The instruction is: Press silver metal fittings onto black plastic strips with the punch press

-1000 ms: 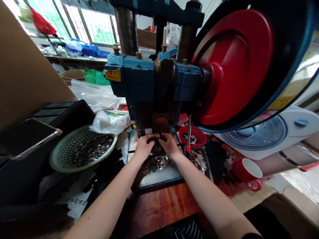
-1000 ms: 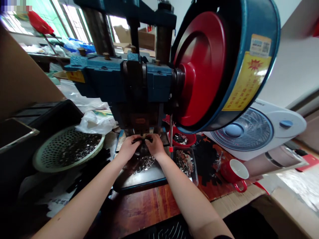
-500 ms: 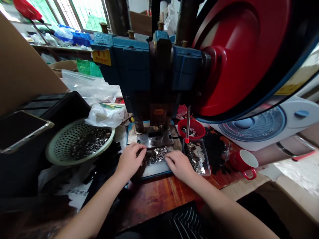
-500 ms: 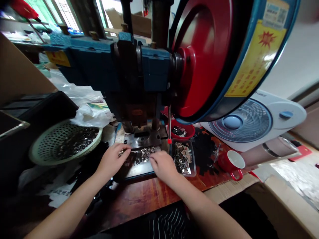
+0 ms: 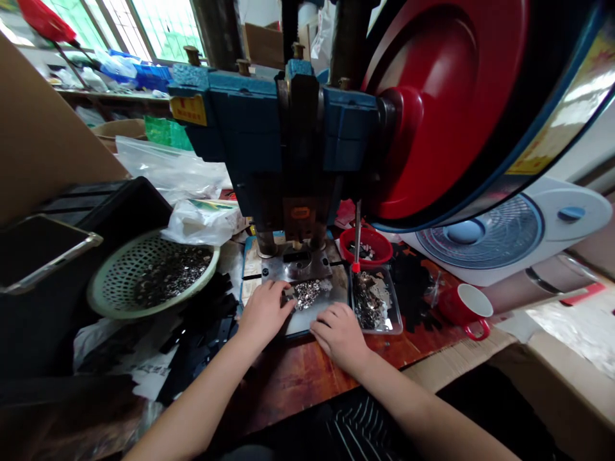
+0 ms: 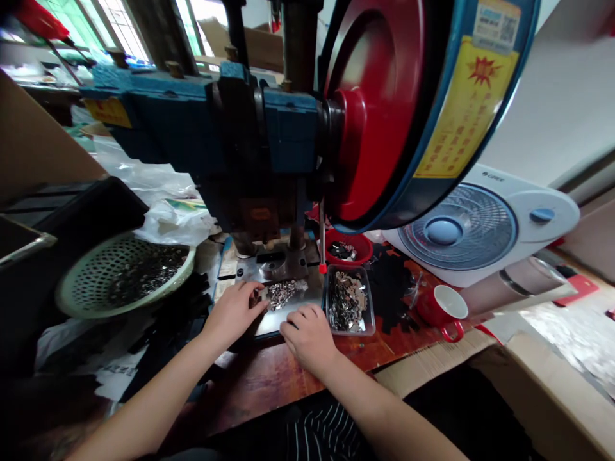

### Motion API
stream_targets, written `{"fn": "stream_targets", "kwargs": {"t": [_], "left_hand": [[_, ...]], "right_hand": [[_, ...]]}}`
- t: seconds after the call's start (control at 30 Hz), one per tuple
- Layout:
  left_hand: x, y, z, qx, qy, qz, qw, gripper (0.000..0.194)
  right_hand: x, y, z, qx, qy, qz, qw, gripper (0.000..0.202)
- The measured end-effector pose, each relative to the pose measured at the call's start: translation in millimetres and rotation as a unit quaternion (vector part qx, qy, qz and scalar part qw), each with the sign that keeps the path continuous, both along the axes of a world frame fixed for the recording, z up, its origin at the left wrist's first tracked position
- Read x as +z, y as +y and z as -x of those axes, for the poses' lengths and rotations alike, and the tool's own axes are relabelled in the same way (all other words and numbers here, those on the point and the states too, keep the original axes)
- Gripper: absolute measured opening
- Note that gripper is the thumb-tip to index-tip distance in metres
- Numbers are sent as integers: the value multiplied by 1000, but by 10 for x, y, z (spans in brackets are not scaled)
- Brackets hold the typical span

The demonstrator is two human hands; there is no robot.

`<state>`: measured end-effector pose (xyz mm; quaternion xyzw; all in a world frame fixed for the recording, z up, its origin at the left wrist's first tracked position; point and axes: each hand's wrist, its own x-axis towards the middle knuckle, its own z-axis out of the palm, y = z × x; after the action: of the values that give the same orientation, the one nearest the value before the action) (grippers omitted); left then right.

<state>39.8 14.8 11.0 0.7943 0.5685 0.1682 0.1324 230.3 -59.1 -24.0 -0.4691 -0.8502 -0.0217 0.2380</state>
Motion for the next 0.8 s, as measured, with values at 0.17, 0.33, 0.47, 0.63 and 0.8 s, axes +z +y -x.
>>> {"fn": "stream_targets", "kwargs": {"t": [0.17,0.33,0.47,0.63,0.8], "left_hand": [[-43,-1,-5,10,-88,3,996,13],[-59,-10,49,36,-186,70,979,14],[-94,-51,142,64,-239,64,967,27],[-105,-185,170,73,-307,108,943,27],[-45,-254,172,91,-355,134,921,27]], "right_hand": [[-8,96,68,-18,31,12,999,10],[68,166,30,-10,50,53,997,13],[43,118,-33,7,40,69,997,14],[-44,34,-37,51,-6,15,999,12],[50,120,34,19,55,54,997,13]]}}
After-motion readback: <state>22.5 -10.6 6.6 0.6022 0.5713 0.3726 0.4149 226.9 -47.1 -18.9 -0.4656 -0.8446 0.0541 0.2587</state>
